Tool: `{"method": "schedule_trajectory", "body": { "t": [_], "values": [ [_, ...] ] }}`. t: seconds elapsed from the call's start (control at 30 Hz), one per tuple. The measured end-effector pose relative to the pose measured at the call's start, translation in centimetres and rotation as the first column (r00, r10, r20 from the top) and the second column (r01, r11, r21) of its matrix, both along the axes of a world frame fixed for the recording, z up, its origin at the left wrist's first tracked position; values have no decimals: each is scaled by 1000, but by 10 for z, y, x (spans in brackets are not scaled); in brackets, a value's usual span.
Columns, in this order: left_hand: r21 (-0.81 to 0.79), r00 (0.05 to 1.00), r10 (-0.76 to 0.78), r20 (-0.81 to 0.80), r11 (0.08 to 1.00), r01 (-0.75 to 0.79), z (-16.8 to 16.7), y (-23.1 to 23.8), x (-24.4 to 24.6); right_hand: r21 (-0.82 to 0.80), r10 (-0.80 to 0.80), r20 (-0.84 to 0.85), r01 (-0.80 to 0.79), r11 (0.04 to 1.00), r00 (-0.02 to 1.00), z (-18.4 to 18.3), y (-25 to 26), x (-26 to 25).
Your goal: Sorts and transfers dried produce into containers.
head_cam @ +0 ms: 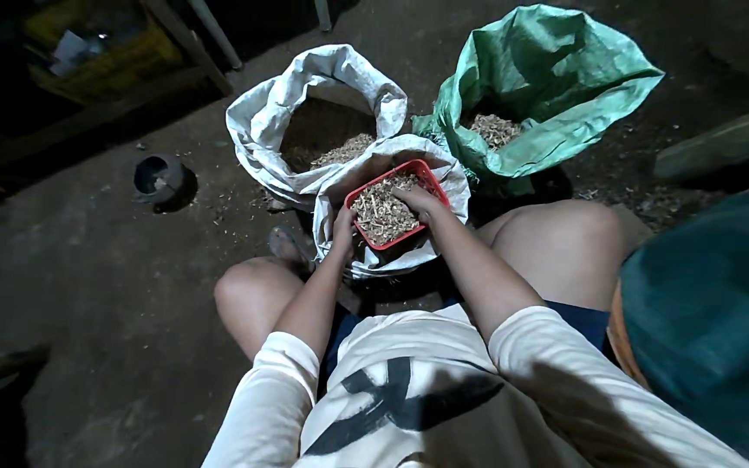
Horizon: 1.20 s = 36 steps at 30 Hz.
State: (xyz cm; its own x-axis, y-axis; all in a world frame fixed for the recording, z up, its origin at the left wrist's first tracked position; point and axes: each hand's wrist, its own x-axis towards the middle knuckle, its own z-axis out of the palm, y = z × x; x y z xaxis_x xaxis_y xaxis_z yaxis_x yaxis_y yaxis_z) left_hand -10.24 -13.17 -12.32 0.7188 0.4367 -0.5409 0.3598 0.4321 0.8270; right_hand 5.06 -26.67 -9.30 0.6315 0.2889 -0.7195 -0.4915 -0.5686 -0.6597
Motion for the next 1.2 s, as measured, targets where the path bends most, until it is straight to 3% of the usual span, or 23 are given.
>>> {"method": "schedule_trajectory", "body": {
  "t": [0.13, 0.23, 0.4, 0.57, 0.77, 0.97, 1.0, 1.03, 1.1, 1.17, 1.2],
  "values": [
    [10, 999, -31, 11, 999, 31, 2, 1, 2, 58, -12, -44, 14, 998, 999, 9, -7, -2],
    [-8, 999, -30, 26, 1000, 30, 3, 0, 4, -50, 138, 107, -133, 990, 985, 12, -10, 4],
    [-20, 998, -43, 42, 999, 44, 2, 1, 4, -433, 558, 327, -404, 806, 763, 41, -18, 13],
    [-16, 995, -61, 79, 998, 62, 5, 0, 4, -446, 625, 518, -439, 780, 584, 74, -3, -8],
    [2, 997, -58, 56, 998, 58, 10, 2, 4, -472, 702, 489, -520, 712, 517, 62, 15, -26],
    [14, 997, -51, 56, 999, 50, 5, 7, 3, -505, 785, 382, -601, 619, 487, 83, 8, -10],
    [10, 997, -50, 56, 999, 50, 6, 8, 4, -454, 764, 391, -615, 645, 513, 93, 7, 0],
    [2, 997, -48, 54, 999, 48, 7, 7, 4, -363, 683, 445, -580, 729, 579, 106, 5, 9],
    [-3, 997, -43, 56, 999, 44, 5, 7, 4, -100, 326, 594, -334, 937, 735, 129, -1, 27],
    [-1, 996, -41, 75, 999, 42, 3, 7, 2, 88, 11, 669, -93, 992, 743, 148, -4, 48],
    [-2, 996, -42, 77, 999, 42, 3, 7, 1, 114, -40, 682, -52, 992, 730, 151, -6, 53]
  ]
}}
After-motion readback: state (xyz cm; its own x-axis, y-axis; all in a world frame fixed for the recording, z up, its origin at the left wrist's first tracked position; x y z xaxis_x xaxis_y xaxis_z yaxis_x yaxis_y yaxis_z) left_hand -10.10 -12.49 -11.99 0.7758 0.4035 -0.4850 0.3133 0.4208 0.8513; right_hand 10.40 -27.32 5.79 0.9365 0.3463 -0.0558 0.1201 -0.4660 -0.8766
